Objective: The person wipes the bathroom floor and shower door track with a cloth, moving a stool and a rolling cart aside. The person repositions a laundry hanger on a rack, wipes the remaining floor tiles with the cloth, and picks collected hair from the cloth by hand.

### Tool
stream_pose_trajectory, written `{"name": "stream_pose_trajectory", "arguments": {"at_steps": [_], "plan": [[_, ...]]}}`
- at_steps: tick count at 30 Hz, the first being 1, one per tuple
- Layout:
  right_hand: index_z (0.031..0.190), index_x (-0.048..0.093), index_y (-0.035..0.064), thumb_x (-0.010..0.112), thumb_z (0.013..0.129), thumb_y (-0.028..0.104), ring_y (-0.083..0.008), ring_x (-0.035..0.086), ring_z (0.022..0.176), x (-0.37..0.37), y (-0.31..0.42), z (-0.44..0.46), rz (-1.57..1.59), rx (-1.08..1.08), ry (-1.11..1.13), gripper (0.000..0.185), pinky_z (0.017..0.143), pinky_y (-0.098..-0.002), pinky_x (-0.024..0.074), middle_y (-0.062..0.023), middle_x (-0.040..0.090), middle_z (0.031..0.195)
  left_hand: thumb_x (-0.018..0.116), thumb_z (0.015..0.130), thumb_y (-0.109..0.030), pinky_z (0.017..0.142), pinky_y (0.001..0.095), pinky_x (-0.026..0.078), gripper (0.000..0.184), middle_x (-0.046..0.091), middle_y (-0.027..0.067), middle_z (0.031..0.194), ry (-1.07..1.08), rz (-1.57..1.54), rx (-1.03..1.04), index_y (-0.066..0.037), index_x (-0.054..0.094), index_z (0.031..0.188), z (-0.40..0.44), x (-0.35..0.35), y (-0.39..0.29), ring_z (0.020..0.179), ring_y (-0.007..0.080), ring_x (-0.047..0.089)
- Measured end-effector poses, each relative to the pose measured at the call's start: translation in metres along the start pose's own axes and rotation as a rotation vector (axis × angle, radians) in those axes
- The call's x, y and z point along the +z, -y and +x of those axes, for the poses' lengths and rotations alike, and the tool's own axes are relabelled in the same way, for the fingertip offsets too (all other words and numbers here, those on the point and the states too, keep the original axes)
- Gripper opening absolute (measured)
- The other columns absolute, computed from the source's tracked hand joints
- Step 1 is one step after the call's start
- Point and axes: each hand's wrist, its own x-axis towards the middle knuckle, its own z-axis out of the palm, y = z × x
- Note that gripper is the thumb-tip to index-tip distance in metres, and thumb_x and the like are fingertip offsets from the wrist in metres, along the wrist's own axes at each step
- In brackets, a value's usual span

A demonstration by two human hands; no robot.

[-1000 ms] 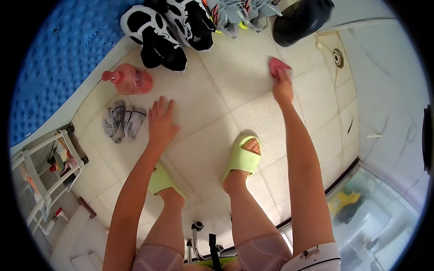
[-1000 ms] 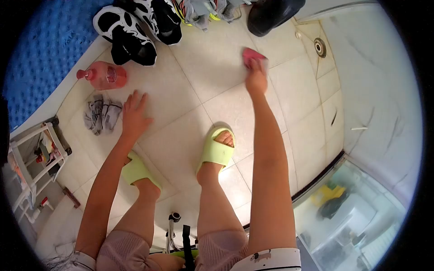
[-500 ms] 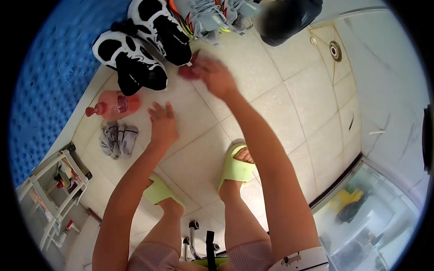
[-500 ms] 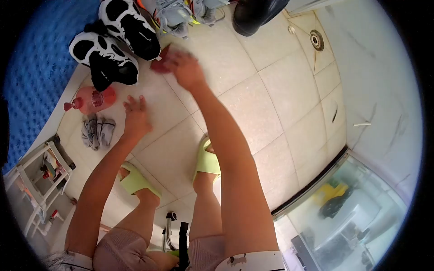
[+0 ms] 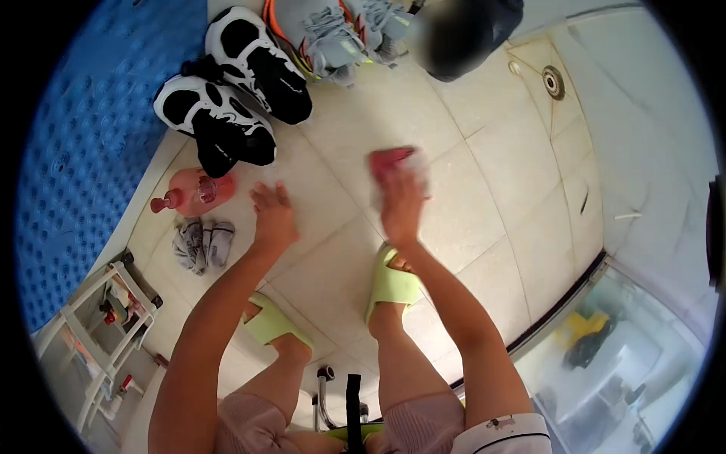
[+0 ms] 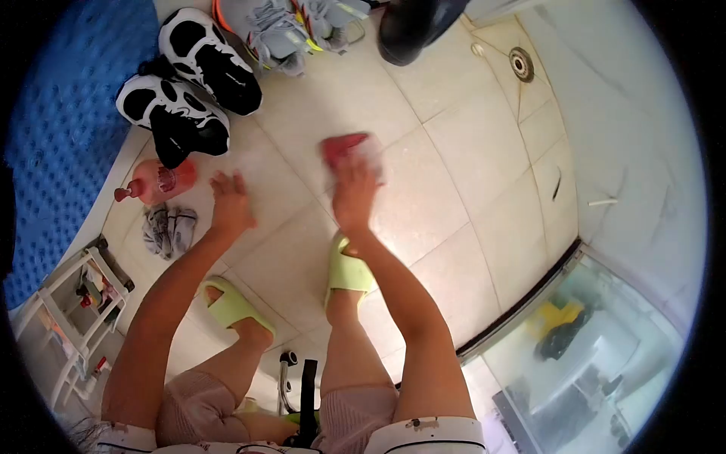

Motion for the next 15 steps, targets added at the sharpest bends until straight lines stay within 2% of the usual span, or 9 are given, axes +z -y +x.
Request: {"name": "stream_pose_trajectory", "arguments": {"at_steps": [1,3,5,7,9,11,13,15], "plan": [[0.135,0.059,0.0087,0.056,0.083,0.002,-0.0423,0.043,0.136,0.004,0.014,-0.02,0.081,-0.073,0.112,0.052,0.119,-0.0642,0.0224,-0.0111,0.049,0.151,0.093,0.057,-0.044,0.111,0.0568,0.04,0.132,0.022,0.0524,0.147,-0.027,0.006,0.034,0.011,0.023,0.154,0.002,0.007,0.002,0.136,0.0661,0.03],[0.131,0.064,0.0127,0.058,0.084,0.004,-0.0373,0.046,0.135,-0.025,0.025,-0.019,0.178,-0.212,0.258,0.048,0.118,-0.0573,0.0296,-0.0089,0.05,0.15,0.093,0.054,-0.042,0.117,0.0642,0.024,0.132,0.025,0.0555,0.142,-0.08,0.019,0.114,0.017,0.023,0.15,0.011,0.03,0.011,0.137,0.0678,0.025],[0.13,0.065,0.0147,0.06,0.083,0.005,-0.0347,0.049,0.133,-0.039,0.005,-0.005,0.178,-0.312,0.314,0.048,0.116,-0.0521,0.0355,-0.0095,0.052,0.149,0.092,0.055,-0.043,0.117,0.065,0.023,0.131,0.028,0.0544,0.142,-0.095,-0.033,0.094,0.018,0.026,0.149,0.007,0.025,0.01,0.137,0.0655,0.027],[0.131,0.064,0.017,0.061,0.085,0.006,-0.0324,0.05,0.134,-0.048,-0.038,-0.004,0.172,-0.083,0.245,0.047,0.11,-0.0456,0.0442,-0.0085,0.05,0.15,0.092,0.054,-0.045,0.117,0.063,0.026,0.131,0.028,0.0532,0.143,-0.09,-0.001,0.09,0.016,0.026,0.15,0.006,0.019,0.008,0.137,0.0646,0.029],[0.132,0.063,0.0188,0.057,0.091,0.007,-0.0329,0.049,0.135,-0.043,-0.106,-0.031,-0.03,0.149,0.046,0.043,0.103,-0.0445,0.0493,-0.0073,0.048,0.152,0.093,0.053,-0.047,0.116,0.058,0.033,0.134,0.027,0.0518,0.145,-0.069,0.106,0.097,0.011,0.025,0.154,0.006,0.015,0.006,0.137,0.0651,0.031],[0.137,0.059,0.0197,0.053,0.096,0.01,-0.0345,0.046,0.138,-0.069,-0.164,-0.073,0.037,0.494,-0.099,0.042,0.105,-0.0443,0.048,-0.0056,0.045,0.155,0.093,0.053,-0.045,0.117,0.0593,0.029,0.135,0.027,0.0524,0.144,-0.062,0.038,0.087,0.013,0.023,0.153,0.011,0.022,0.009,0.137,0.0645,0.03],[0.144,0.052,0.0186,0.051,0.098,0.011,-0.0361,0.045,0.139,-0.092,-0.208,-0.126,-0.048,0.742,-0.09,0.047,0.108,-0.0447,0.0449,-0.0083,0.042,0.157,0.094,0.053,-0.043,0.118,0.0605,0.027,0.136,0.028,0.0528,0.144,-0.068,-0.015,0.08,0.014,0.021,0.153,0.014,0.027,0.011,0.138,0.0642,0.029],[0.151,0.045,0.0164,0.053,0.098,0.016,-0.0369,0.042,0.142,-0.102,-0.231,-0.178,-0.106,0.968,-0.08,0.053,0.111,-0.0436,0.0428,-0.0158,0.036,0.16,0.094,0.053,-0.041,0.119,0.0615,0.024,0.137,0.028,0.0531,0.143,-0.085,-0.051,0.079,0.015,0.019,0.153,0.013,0.027,0.011,0.139,0.0644,0.028]]}}
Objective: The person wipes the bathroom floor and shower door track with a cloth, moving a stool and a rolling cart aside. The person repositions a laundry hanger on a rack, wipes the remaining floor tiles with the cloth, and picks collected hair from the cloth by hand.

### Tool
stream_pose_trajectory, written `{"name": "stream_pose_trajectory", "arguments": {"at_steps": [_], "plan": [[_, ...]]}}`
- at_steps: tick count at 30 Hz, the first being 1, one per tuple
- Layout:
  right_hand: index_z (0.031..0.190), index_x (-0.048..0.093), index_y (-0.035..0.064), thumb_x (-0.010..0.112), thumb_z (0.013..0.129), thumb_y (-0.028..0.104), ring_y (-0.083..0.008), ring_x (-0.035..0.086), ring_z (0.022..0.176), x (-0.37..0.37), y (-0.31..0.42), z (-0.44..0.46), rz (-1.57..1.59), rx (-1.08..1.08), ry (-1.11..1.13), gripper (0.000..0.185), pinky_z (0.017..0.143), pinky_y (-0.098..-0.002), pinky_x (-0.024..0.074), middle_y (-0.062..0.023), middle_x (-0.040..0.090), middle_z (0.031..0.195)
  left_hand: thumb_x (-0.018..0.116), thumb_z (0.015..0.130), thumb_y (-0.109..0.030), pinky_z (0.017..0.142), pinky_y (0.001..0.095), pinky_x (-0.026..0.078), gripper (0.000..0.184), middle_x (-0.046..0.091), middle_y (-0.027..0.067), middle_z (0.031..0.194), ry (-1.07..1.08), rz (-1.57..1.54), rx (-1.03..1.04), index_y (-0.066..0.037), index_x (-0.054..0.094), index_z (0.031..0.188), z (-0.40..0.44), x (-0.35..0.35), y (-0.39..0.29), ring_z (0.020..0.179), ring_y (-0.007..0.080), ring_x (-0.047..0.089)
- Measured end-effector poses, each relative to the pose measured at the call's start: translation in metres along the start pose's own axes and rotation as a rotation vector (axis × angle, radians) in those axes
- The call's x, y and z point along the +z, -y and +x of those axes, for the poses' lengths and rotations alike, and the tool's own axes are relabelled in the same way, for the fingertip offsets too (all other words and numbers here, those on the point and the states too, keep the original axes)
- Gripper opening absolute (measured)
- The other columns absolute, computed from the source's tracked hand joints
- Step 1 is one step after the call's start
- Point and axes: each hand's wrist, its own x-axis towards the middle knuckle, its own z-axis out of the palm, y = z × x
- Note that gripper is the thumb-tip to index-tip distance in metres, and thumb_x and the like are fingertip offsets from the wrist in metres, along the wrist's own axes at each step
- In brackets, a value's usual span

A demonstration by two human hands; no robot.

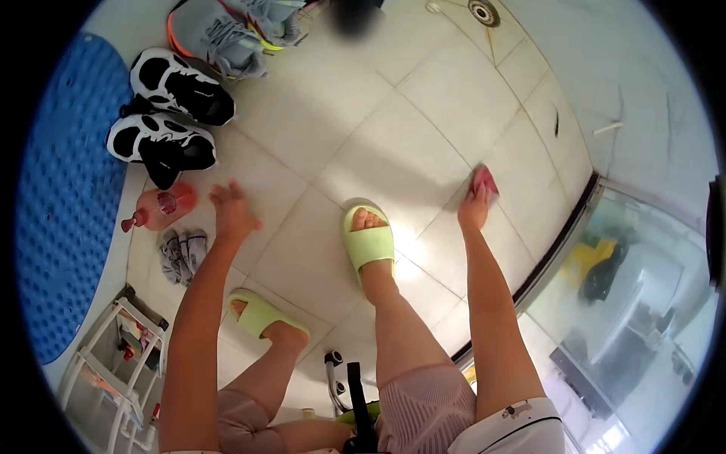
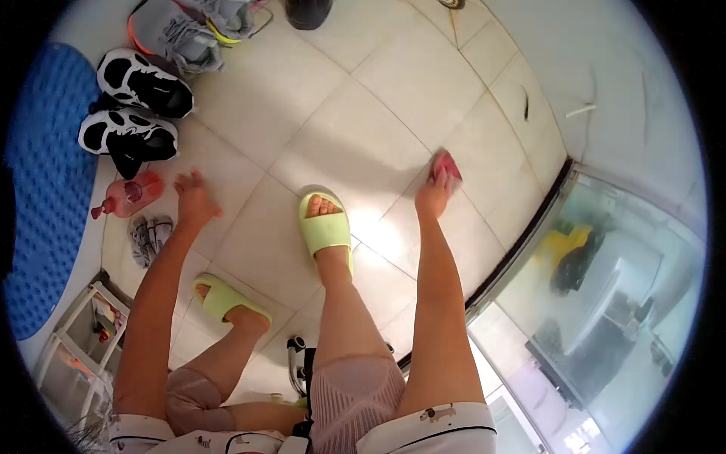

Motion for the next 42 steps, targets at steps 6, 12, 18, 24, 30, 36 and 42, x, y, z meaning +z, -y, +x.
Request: {"name": "stream_pose_trajectory", "arguments": {"at_steps": [6,12,18,24,30,36,42], "plan": [[0.16,0.026,0.0176,0.06,0.095,0.018,-0.0394,0.036,0.146,-0.031,-0.02,-0.022,-0.19,-0.014,0.279,0.074,0.112,-0.0418,0.0418,-0.0255,0.026,0.163,0.094,0.055,-0.038,0.119,0.0611,0.024,0.136,0.028,0.0543,0.142,0.047,0.026,0.003,0.016,0.017,0.153,0.007,0.003,0.003,0.142,0.0613,0.025],[0.162,0.02,0.024,0.065,0.092,0.016,-0.0418,0.037,0.145,-0.017,-0.02,-0.017,-0.269,0.025,0.382,0.084,0.112,-0.0435,0.0424,-0.0227,0.023,0.165,0.088,0.066,-0.045,0.117,0.0601,0.028,0.126,0.034,0.0361,0.152,0.155,-0.086,0.012,0.01,0.018,0.156,0.015,0.006,0.015,0.143,0.0549,0.03],[0.162,0.022,0.0289,0.054,0.099,0.017,-0.042,0.036,0.146,-0.019,-0.014,-0.018,-0.196,0.055,0.381,0.071,0.115,-0.0494,0.0384,-0.0157,0.019,0.168,0.076,0.085,-0.031,0.112,0.0508,0.039,0.087,0.046,0.0267,0.148,-0.025,-0.016,0.532,-0.003,0.032,0.155,-0.005,-0.084,-0.091,0.137,0.044,0.043],[0.156,0.036,0.0377,0.048,0.1,0.011,-0.0324,0.032,0.149,-0.016,-0.039,-0.03,0.087,0.007,0.301,0.063,0.114,-0.0509,0.0391,-0.0018,0.023,0.168,0.066,0.091,-0.016,0.105,0.0462,0.044,0.052,0.054,0.0216,0.137,-0.252,-0.009,0.924,0.0,0.05,0.138,-0.046,-0.248,-0.27,0.126,0.0402,0.052],[0.151,0.043,0.0398,0.046,0.099,0.008,-0.0295,0.032,0.149,-0.037,-0.152,-0.113,0.121,0.035,0.212,0.062,0.118,-0.0401,0.0362,0.0029,0.028,0.166,0.064,0.094,-0.014,0.106,0.0441,0.043,0.045,0.056,0.0219,0.134,-0.135,0.012,1.094,-0.001,0.053,0.136,-0.105,-0.346,-0.361,0.124,0.0412,0.053],[0.158,0.031,0.0381,0.057,0.091,0.0,-0.034,0.029,0.149,-0.062,-0.222,-0.198,0.175,0.609,0.111,0.082,0.118,-0.0413,0.0371,-0.0027,0.023,0.168,0.066,0.091,-0.009,0.101,0.0427,0.047,0.04,0.059,0.0212,0.128,-0.148,-0.005,1.143,0.0,0.058,0.129,-0.081,-0.351,-0.346,0.115,0.04,0.059],[0.16,0.026,0.0298,0.062,0.085,0.002,-0.0453,0.036,0.142,-0.048,-0.239,-0.212,-0.003,0.599,0.117,0.088,0.115,-0.045,0.0391,-0.0151,0.024,0.166,0.068,0.09,-0.009,0.099,0.0412,0.048,0.032,0.065,0.0207,0.12,-0.247,-0.108,1.177,0.002,0.064,0.12,-0.014,-0.346,-0.376,0.111,0.038,0.063]]}}
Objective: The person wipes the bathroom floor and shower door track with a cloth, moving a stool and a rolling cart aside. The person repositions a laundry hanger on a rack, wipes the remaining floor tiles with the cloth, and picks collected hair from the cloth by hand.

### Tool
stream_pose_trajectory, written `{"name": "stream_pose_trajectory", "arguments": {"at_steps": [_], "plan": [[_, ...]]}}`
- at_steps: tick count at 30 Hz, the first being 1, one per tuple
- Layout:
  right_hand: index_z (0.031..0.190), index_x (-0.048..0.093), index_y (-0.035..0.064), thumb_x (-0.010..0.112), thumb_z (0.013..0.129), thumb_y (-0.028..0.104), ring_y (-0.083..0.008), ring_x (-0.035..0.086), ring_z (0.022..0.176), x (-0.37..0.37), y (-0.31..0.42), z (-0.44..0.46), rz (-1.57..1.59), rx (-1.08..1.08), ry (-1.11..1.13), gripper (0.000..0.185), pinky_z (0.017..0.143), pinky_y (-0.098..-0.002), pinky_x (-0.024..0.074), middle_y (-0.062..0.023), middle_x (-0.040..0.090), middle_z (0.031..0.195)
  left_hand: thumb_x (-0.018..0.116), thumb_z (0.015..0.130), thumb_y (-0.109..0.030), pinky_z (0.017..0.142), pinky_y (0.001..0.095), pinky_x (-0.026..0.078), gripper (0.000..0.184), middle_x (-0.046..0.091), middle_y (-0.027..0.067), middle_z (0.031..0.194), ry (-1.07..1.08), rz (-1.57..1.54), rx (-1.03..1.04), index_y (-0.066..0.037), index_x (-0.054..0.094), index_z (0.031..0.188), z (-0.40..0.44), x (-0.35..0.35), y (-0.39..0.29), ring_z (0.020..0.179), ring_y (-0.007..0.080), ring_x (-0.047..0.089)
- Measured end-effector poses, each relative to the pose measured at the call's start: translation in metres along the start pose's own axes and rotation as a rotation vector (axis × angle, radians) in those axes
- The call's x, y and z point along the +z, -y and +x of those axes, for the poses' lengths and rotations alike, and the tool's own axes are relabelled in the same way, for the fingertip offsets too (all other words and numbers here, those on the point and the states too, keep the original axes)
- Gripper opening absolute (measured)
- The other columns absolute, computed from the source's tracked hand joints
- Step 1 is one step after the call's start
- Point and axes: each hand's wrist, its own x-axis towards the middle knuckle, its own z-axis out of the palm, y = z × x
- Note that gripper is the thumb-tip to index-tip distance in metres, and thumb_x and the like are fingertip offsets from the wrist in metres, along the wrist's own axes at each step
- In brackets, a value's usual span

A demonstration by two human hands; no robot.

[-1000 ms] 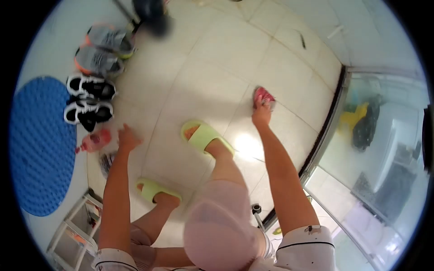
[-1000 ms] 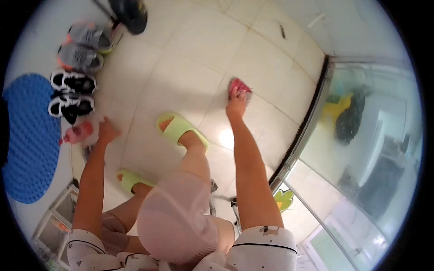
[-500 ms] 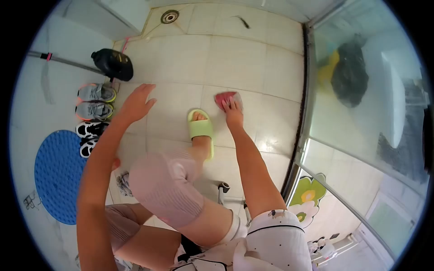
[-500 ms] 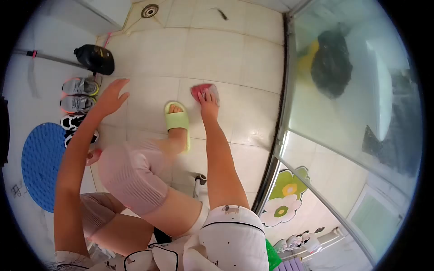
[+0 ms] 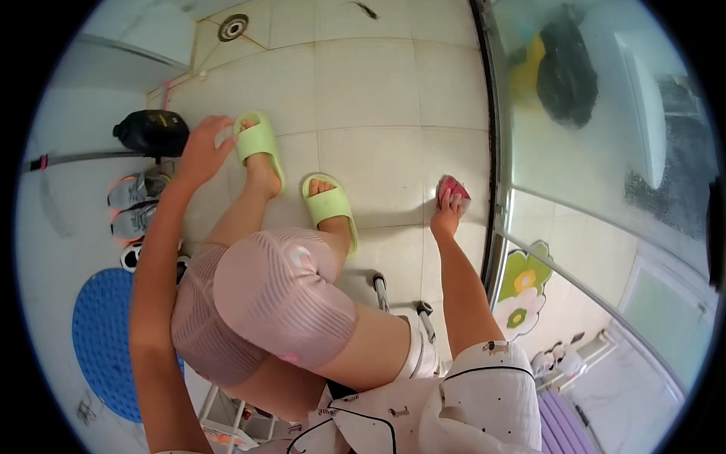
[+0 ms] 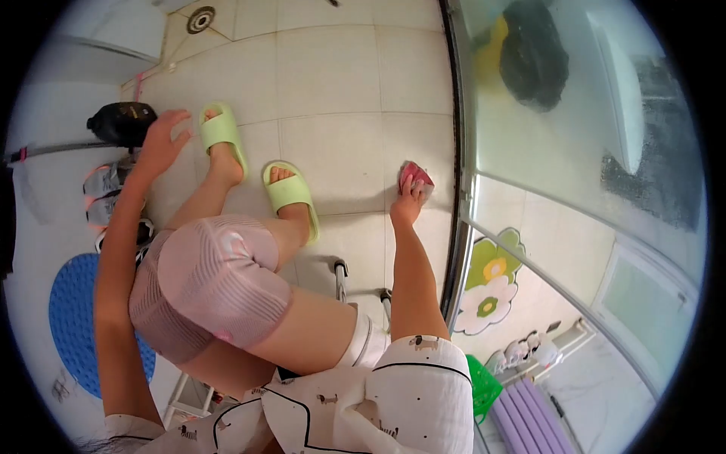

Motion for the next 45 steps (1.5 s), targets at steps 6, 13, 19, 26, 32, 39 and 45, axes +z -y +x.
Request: {"name": "stream_pose_trajectory", "arguments": {"at_steps": [6,13,19,26,32,39,45], "plan": [[0.16,0.026,0.0316,0.061,0.085,0.0,-0.0429,0.035,0.143,-0.007,0.005,0.002,0.002,0.027,0.027,0.089,0.114,-0.0438,0.0404,-0.0142,0.023,0.167,0.067,0.089,-0.011,0.098,0.0408,0.049,0.031,0.066,0.0197,0.119,0.113,-0.127,0.103,0.002,0.065,0.118,0.08,0.016,-0.01,0.11,0.0368,0.063],[0.16,0.027,0.033,0.06,0.082,-0.008,-0.0419,0.034,0.143,-0.014,0.012,0.007,0.032,0.16,0.091,0.094,0.117,-0.0396,0.038,-0.0118,0.024,0.167,0.065,0.091,-0.01,0.098,0.0398,0.049,0.031,0.065,0.0178,0.121,0.401,-0.181,0.255,0.002,0.064,0.119,0.164,0.091,-0.027,0.11,0.0348,0.062],[0.155,0.04,0.0271,0.056,0.084,-0.007,-0.0413,0.038,0.141,-0.004,0.033,0.009,0.091,0.259,-0.095,0.08,0.114,-0.0441,0.0397,-0.0143,0.035,0.162,0.062,0.092,-0.01,0.096,0.0414,0.049,0.029,0.064,0.0172,0.119,0.628,-0.264,0.408,0.003,0.064,0.118,0.203,0.182,-0.06,0.108,0.0369,0.061],[0.149,0.05,0.0199,0.058,0.086,0.003,-0.0434,0.049,0.131,0.001,0.066,-0.06,0.166,0.456,-0.241,0.066,0.106,-0.0502,0.0441,-0.016,0.044,0.155,0.061,0.093,-0.01,0.095,0.0411,0.05,0.03,0.063,0.016,0.12,0.795,-0.269,0.463,0.003,0.063,0.12,0.206,0.262,-0.072,0.108,0.0363,0.062],[0.135,0.053,0.0087,0.067,0.077,0.017,-0.0422,0.059,0.114,0.037,0.139,-0.114,0.387,1.139,-0.294,0.06,0.099,-0.0472,0.0484,-0.024,0.045,0.131,0.062,0.092,-0.008,0.095,0.039,0.05,0.03,0.064,0.0154,0.123,0.701,-0.305,0.413,0.001,0.064,0.121,0.206,0.288,-0.049,0.111,0.0353,0.062],[0.128,0.056,0.0007,0.066,0.074,0.004,-0.0452,0.048,0.121,-0.013,0.246,0.082,0.828,0.564,-0.449,0.055,0.106,-0.0474,0.0414,-0.0289,0.047,0.128,0.063,0.096,-0.009,0.097,0.0359,0.05,0.026,0.065,0.0108,0.124,0.589,-0.302,0.231,-0.003,0.067,0.12,0.225,0.275,-0.055,0.112,0.0246,0.064],[0.121,0.063,0.0031,0.068,0.072,0.007,-0.042,0.054,0.114,-0.049,0.245,0.138,1.254,0.386,-0.433,0.049,0.099,-0.0456,0.0457,-0.0245,0.053,0.123,0.062,0.098,-0.01,0.1,0.0339,0.048,0.027,0.065,0.0085,0.125,0.521,-0.378,0.172,-0.005,0.066,0.124,0.243,0.279,-0.043,0.117,0.0205,0.062]]}}
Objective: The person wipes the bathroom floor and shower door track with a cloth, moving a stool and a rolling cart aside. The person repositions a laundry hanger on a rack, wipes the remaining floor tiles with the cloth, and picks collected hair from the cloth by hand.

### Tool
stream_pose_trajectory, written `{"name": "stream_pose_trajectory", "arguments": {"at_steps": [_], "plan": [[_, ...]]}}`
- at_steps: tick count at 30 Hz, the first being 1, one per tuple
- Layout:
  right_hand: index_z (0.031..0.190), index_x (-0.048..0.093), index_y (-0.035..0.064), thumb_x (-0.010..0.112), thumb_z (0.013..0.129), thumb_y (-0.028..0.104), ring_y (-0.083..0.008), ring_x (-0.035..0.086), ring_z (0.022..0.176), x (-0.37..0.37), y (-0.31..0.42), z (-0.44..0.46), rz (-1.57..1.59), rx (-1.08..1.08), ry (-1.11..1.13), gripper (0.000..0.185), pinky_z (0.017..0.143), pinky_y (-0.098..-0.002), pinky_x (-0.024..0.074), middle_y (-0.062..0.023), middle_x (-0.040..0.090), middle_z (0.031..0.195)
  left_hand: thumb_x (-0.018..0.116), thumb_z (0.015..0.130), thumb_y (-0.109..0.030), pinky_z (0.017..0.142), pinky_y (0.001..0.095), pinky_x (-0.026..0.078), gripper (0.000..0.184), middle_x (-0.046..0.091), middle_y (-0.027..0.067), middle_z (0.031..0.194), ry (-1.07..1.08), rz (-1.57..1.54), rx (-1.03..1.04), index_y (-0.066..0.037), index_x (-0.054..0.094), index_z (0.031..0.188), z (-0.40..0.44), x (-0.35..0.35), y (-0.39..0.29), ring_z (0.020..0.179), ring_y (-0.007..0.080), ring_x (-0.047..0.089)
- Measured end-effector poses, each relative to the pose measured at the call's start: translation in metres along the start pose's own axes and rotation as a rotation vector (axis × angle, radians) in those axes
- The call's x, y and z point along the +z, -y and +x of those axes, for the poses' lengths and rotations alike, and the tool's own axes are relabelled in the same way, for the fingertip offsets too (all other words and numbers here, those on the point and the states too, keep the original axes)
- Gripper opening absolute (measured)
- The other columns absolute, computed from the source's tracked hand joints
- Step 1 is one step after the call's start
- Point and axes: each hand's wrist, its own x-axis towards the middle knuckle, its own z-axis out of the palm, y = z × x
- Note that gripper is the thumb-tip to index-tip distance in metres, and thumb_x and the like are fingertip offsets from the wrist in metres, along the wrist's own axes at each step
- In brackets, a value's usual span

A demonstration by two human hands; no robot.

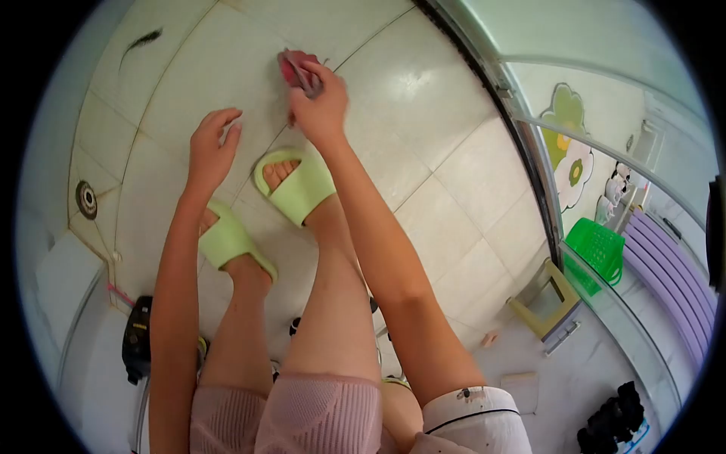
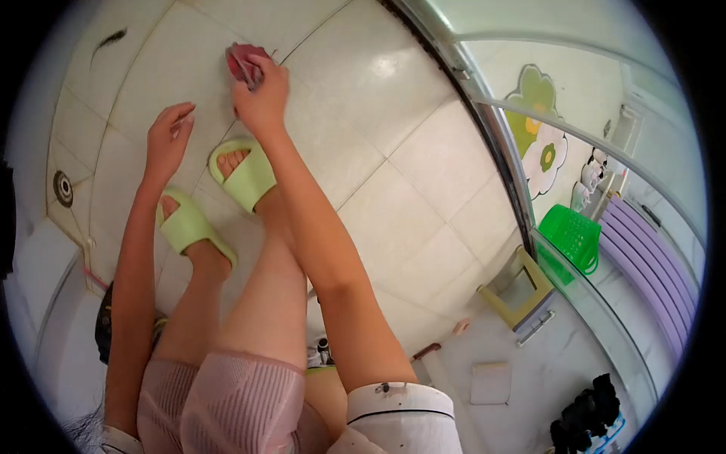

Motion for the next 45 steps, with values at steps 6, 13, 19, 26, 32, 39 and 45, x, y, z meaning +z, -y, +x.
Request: {"name": "stream_pose_trajectory", "arguments": {"at_steps": [6,13,19,26,32,39,45], "plan": [[0.137,0.051,-0.0022,0.055,0.084,-0.006,-0.023,0.069,0.07,-0.177,-0.033,-0.062,0.235,0.108,-0.348,0.053,0.054,-0.0317,0.0587,-0.0192,0.063,0.118,0.067,0.093,-0.013,0.11,0.0425,0.042,0.042,0.056,0.0155,0.139,-0.12,0.381,0.055,-0.006,0.06,0.133,-0.011,-0.022,0.042,0.131,0.0314,0.052],[0.135,0.053,-0.006,0.052,0.082,0.0,-0.0301,0.067,0.065,-0.308,-0.149,-0.06,-0.399,0.296,-0.805,0.054,0.059,-0.04,0.0569,-0.0192,0.069,0.091,0.086,0.075,-0.027,0.118,0.0511,0.031,0.102,0.024,0.0302,0.16,-0.055,0.648,-0.214,-0.01,0.03,0.158,-0.021,-0.021,0.046,0.148,0.0496,0.022],[0.137,0.051,-0.0043,0.057,0.074,0.001,-0.0462,0.044,0.128,-0.107,-0.079,0.021,-0.736,-0.054,-0.468,0.064,0.113,-0.0531,0.0322,-0.0297,0.047,0.136,0.092,0.065,-0.028,0.115,0.0521,0.037,0.114,0.023,0.0406,0.155,0.031,0.772,-0.309,0.001,0.027,0.155,-0.006,-0.011,0.032,0.143,0.0585,0.027],[0.126,0.062,0.0043,0.064,0.072,0.0,-0.0428,0.051,0.124,0.039,-0.018,0.033,-0.367,-0.458,0.089,0.054,0.109,-0.0532,0.0383,-0.0214,0.055,0.129,0.094,0.061,-0.028,0.11,0.0506,0.043,0.115,0.027,0.0433,0.151,0.037,0.839,-0.278,0.005,0.031,0.151,-0.004,-0.014,0.029,0.136,0.0607,0.036],[0.119,0.064,0.0049,0.055,0.07,-0.007,-0.0334,0.06,0.113,-0.106,-0.016,0.031,-0.185,-0.473,-0.219,0.051,0.101,-0.0437,0.0455,-0.0147,0.065,0.118,0.093,0.061,-0.027,0.111,0.05,0.043,0.115,0.027,0.0412,0.153,0.035,0.812,-0.309,0.003,0.031,0.153,-0.004,-0.014,0.028,0.138,0.0597,0.033],[0.123,0.06,-0.0078,0.046,0.078,-0.006,-0.0277,0.066,0.107,-0.288,-0.112,0.021,-0.336,0.297,-0.721,0.047,0.093,-0.0317,0.0542,-0.0175,0.065,0.121,0.094,0.059,-0.026,0.108,0.0485,0.047,0.117,0.025,0.0409,0.154,0.023,0.802,-0.332,0.003,0.031,0.153,-0.001,-0.016,0.029,0.141,0.0585,0.031],[0.132,0.058,-0.003,0.049,0.078,-0.002,-0.0401,0.053,0.123,-0.091,-0.087,0.088,-0.536,-0.314,-0.526,0.054,0.11,-0.0472,0.0375,-0.0233,0.06,0.129,0.095,0.056,-0.027,0.105,0.0483,0.05,0.118,0.028,0.0405,0.152,0.064,0.839,-0.366,0.006,0.033,0.15,0.005,-0.013,0.017,0.137,0.0593,0.036]]}}
